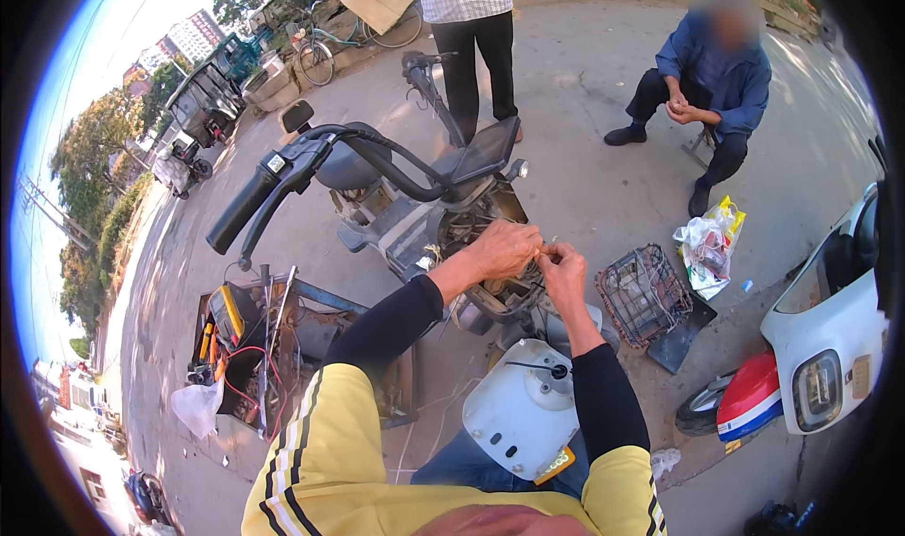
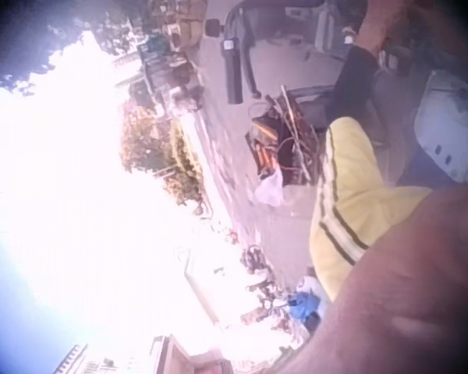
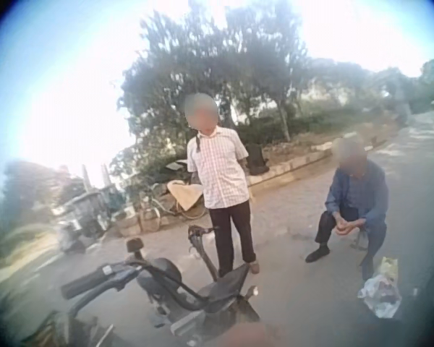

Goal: The person works on the electrical wiring of a scooter, stripping wire ends, twisting them together, and wrapping connections with electrical tape. The person handles a white scooter body panel and a roll of tape while seated on the ground.

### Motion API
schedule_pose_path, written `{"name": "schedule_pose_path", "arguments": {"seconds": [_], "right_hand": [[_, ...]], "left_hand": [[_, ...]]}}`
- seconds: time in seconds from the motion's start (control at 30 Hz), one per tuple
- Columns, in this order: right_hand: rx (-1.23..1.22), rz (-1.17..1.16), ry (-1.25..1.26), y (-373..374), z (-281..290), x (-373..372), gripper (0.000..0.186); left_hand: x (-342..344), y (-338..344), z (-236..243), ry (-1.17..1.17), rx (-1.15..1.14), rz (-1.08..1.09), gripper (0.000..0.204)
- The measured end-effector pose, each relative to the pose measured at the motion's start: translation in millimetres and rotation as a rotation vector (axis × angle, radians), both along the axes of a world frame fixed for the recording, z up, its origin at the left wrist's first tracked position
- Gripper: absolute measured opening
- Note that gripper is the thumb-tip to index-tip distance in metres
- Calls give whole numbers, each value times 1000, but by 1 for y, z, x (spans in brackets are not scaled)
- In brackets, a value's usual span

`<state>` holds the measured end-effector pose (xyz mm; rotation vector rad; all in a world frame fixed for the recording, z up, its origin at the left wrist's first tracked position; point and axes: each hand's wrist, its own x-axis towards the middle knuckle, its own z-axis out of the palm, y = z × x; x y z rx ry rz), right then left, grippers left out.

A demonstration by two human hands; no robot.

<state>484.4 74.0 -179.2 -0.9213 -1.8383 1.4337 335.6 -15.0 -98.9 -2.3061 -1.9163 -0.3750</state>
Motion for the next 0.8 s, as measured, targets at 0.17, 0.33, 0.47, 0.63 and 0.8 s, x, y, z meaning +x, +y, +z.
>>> {"name": "schedule_pose_path", "arguments": {"seconds": [0.17, 0.33, 0.47, 0.63, 0.8], "right_hand": [[260, -21, 19, -9, -11, -8, 11], [83, 2, 88, 1, -17, -1, 12], [-154, 74, 67, 6, -26, -3, 16], [-284, 92, 83, 3, -4, 4, 18], [-309, 101, 163, 7, -10, 3, 17]], "left_hand": [[-5, 8, -28, -325, -292, 511, 27], [-14, 23, -4, -1303, -667, 756, 22], [-9, 1, -10, -903, -337, 440, 18], [-4, -9, 14, -149, -27, 102, 19], [-6, -3, 10, 104, 60, -95, 17]]}}
